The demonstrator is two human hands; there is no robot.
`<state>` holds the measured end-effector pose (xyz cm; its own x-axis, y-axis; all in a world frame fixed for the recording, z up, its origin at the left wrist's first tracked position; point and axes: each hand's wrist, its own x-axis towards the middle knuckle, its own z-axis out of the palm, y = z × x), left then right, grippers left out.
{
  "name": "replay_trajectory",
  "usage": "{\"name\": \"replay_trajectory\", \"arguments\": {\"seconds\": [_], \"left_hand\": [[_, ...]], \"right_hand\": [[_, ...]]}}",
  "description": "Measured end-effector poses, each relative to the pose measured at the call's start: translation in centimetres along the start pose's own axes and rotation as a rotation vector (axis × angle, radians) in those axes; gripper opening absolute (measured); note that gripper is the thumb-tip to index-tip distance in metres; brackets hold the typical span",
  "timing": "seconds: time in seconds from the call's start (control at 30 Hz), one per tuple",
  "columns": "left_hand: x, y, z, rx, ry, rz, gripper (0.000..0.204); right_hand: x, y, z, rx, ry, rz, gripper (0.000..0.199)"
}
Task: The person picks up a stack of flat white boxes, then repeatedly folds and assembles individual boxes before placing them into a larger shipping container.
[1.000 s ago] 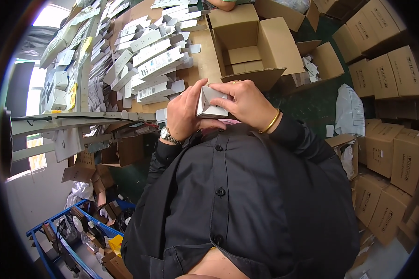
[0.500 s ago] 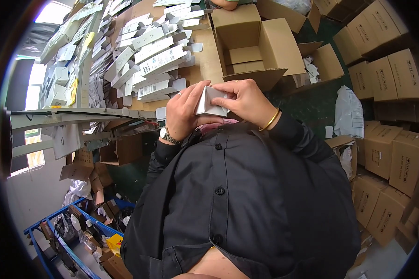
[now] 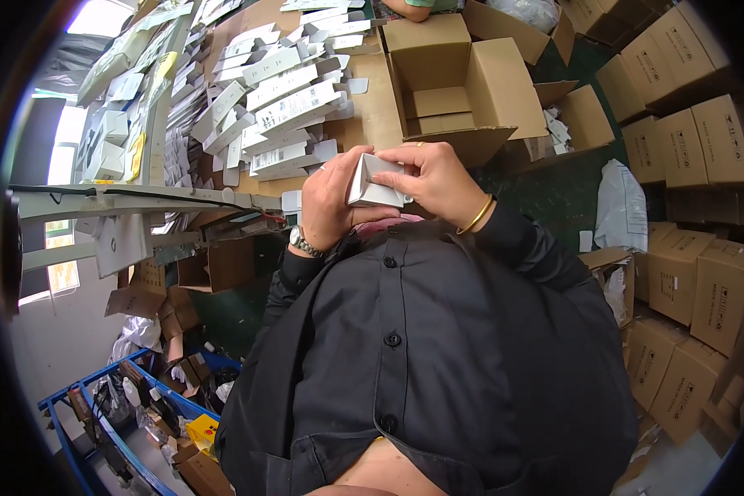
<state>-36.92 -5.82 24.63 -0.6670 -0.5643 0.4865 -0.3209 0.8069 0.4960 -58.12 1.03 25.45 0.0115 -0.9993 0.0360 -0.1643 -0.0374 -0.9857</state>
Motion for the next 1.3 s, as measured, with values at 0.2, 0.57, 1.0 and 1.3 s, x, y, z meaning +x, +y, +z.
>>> {"name": "replay_trajectory", "arguments": {"seconds": [0.2, 0.57, 1.0, 1.3], "left_hand": [[-0.1, -0.5, 0.3, -0.127, 0.080, 0.014, 0.091], [0.9, -5.9, -0.2, -0.540, 0.641, -0.372, 0.062], [-0.2, -24.5, -2.5, -1.451, 1.233, -0.686, 0.048], [-0.3, -31.9, -2.6, -1.219, 1.201, -0.686, 0.045]], "right_hand": [[0.1, 0.4, -0.2, -0.066, -0.020, -0.078, 0.031], [-0.1, 0.0, -1.4, 0.222, 0.182, -0.017, 0.031], [-2.9, 3.2, -2.0, 0.164, 0.244, 0.072, 0.024], [-2.9, 3.7, -1.2, 0.028, 0.182, 0.113, 0.024]]}}
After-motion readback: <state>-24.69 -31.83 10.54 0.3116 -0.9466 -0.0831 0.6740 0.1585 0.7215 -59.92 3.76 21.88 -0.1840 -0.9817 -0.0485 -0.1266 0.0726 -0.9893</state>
